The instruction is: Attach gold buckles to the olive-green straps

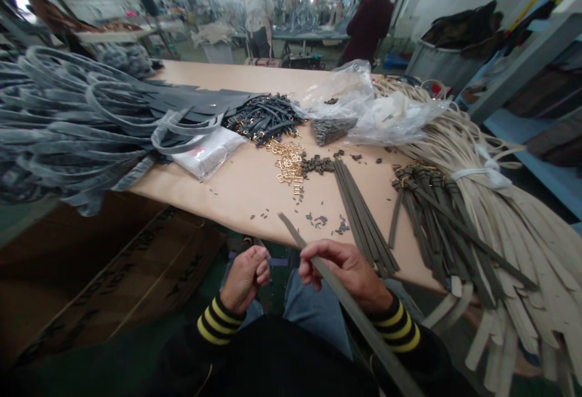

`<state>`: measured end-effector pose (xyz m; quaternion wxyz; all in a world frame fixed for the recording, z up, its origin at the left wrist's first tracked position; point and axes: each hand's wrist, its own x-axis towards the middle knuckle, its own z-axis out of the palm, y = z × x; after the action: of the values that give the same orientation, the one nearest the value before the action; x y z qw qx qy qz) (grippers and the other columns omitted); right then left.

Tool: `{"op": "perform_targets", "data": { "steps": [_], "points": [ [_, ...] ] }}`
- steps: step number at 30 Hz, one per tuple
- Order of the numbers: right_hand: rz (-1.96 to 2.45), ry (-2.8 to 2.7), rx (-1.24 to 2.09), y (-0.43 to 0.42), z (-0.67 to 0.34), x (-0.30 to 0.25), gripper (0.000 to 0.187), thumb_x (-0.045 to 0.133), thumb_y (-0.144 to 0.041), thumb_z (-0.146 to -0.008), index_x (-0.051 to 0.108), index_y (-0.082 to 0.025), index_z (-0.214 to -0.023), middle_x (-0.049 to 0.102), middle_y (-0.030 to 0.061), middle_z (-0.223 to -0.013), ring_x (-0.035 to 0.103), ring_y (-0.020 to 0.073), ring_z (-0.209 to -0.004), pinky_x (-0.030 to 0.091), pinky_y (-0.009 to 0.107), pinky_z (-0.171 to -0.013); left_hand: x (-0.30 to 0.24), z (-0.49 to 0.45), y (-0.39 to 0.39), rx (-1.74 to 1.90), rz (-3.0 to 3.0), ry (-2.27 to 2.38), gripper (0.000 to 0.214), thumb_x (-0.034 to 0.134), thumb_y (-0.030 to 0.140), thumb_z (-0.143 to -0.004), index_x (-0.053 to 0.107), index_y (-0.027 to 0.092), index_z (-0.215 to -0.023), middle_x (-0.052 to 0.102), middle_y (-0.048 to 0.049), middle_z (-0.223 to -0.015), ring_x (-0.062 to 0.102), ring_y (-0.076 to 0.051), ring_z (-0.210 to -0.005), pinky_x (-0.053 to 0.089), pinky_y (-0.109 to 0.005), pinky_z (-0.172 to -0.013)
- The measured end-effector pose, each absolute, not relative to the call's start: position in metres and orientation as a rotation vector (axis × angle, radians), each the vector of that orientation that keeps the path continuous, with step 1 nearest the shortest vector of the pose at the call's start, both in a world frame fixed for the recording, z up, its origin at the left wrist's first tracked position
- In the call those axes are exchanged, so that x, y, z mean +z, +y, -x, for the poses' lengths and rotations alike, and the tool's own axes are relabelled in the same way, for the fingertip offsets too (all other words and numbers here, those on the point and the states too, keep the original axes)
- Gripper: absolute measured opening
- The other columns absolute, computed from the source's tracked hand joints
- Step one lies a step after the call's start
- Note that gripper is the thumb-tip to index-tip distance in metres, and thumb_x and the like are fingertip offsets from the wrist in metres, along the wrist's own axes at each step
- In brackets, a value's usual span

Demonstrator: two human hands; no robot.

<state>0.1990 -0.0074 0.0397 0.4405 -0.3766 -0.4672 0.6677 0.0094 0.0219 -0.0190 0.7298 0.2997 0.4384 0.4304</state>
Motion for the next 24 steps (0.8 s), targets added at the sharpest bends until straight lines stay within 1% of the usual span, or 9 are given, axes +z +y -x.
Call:
{"op": "perform_targets", "data": {
  "steps": [3, 5, 7, 8, 10, 12, 17, 20, 24],
  "points": [
    [1.271, -1.424, 1.462, 0.0, -0.199, 0.044, 0.023, 0.048, -0.038, -0.077, 0.054, -0.016, -0.074, 0.049, -0.0024, -0.054, 0.045, 0.0083, -0.046, 0.035, 0.021, -0.045, -0.013, -0.011, 0.018, 0.998, -0.877, 1.063, 0.026, 0.055, 0.037, -0.069, 0.043, 0.014, -0.07, 0.042, 0.0087, -0.046, 0.039, -0.003, -0.038, 0.03, -0.015, -0.037],
    [1.471, -1.664, 1.36, 0.001, -0.196, 0.045, 0.027, 0.044, -0.036, -0.08, 0.051, -0.015, -0.065, 0.045, -0.0033, -0.051, 0.042, 0.0082, -0.046, 0.033, 0.021, -0.047, -0.005, -0.01, 0.017, 0.978, -0.973, 1.043, 0.032, 0.058, 0.038, -0.067, 0.047, 0.012, -0.083, 0.048, 0.0056, -0.056, 0.043, -0.004, -0.043, 0.034, -0.016, -0.038],
    [1.569, -1.872, 1.329, 0.0, -0.194, 0.044, 0.028, 0.041, -0.033, -0.08, 0.048, -0.015, -0.059, 0.042, -0.0037, -0.05, 0.04, 0.0084, -0.047, 0.031, 0.021, -0.047, 0.002, -0.009, 0.017, 0.928, -0.971, 0.954, 0.04, 0.057, 0.042, -0.067, 0.047, 0.012, -0.093, 0.049, 0.0048, -0.059, 0.042, -0.004, -0.042, 0.035, -0.016, -0.037],
    [1.587, -1.952, 1.348, -0.002, -0.193, 0.042, 0.028, 0.04, -0.031, -0.08, 0.047, -0.015, -0.058, 0.041, -0.0037, -0.05, 0.039, 0.0085, -0.047, 0.03, 0.021, -0.047, 0.004, -0.008, 0.017, 0.926, -0.944, 0.925, 0.039, 0.055, 0.043, -0.069, 0.048, 0.012, -0.091, 0.047, 0.0057, -0.056, 0.039, -0.004, -0.04, 0.034, -0.016, -0.036],
    [1.581, -2.058, 1.404, -0.007, -0.193, 0.038, 0.029, 0.039, -0.03, -0.08, 0.047, -0.015, -0.057, 0.04, -0.0034, -0.05, 0.038, 0.0087, -0.048, 0.028, 0.02, -0.046, 0.004, -0.007, 0.019, 0.974, -0.863, 0.943, 0.034, 0.051, 0.045, -0.071, 0.048, 0.013, -0.083, 0.04, 0.0087, -0.047, 0.032, -0.002, -0.035, 0.029, -0.014, -0.033],
    [1.543, -2.106, 1.443, -0.013, -0.196, 0.033, 0.028, 0.038, -0.029, -0.081, 0.047, -0.015, -0.058, 0.04, -0.0031, -0.051, 0.038, 0.0089, -0.049, 0.029, 0.02, -0.047, 0.002, -0.006, 0.022, 1.015, -0.791, 1.011, 0.03, 0.051, 0.044, -0.072, 0.047, 0.015, -0.077, 0.035, 0.0103, -0.043, 0.028, -0.002, -0.032, 0.025, -0.013, -0.031],
    [1.455, -2.111, 1.57, -0.022, -0.204, 0.023, 0.026, 0.038, -0.029, -0.081, 0.045, -0.015, -0.06, 0.04, -0.0038, -0.051, 0.038, 0.0079, -0.049, 0.028, 0.02, -0.047, -0.004, -0.002, 0.027, 0.979, -0.711, 1.114, 0.033, 0.053, 0.047, -0.069, 0.044, 0.018, -0.082, 0.043, 0.009, -0.051, 0.03, -0.001, -0.033, 0.025, -0.012, -0.029],
    [1.419, -2.107, 1.648, -0.025, -0.206, 0.02, 0.027, 0.039, -0.028, -0.081, 0.043, -0.015, -0.058, 0.038, -0.0043, -0.05, 0.036, 0.0073, -0.047, 0.027, 0.019, -0.046, -0.009, 0.001, 0.03, 0.97, -0.691, 1.159, 0.034, 0.054, 0.047, -0.067, 0.043, 0.019, -0.083, 0.041, 0.0099, -0.051, 0.029, -0.001, -0.032, 0.023, -0.011, -0.029],
    [1.417, -2.157, 1.669, -0.029, -0.211, 0.015, 0.026, 0.039, -0.027, -0.082, 0.048, -0.015, -0.061, 0.041, -0.0038, -0.05, 0.038, 0.0078, -0.047, 0.03, 0.02, -0.047, -0.016, 0.003, 0.031, 0.895, -0.775, 1.164, 0.031, 0.056, 0.044, -0.065, 0.044, 0.016, -0.071, 0.036, 0.0112, -0.043, 0.024, 0.0, -0.029, 0.021, -0.012, -0.029]
  ]
}}
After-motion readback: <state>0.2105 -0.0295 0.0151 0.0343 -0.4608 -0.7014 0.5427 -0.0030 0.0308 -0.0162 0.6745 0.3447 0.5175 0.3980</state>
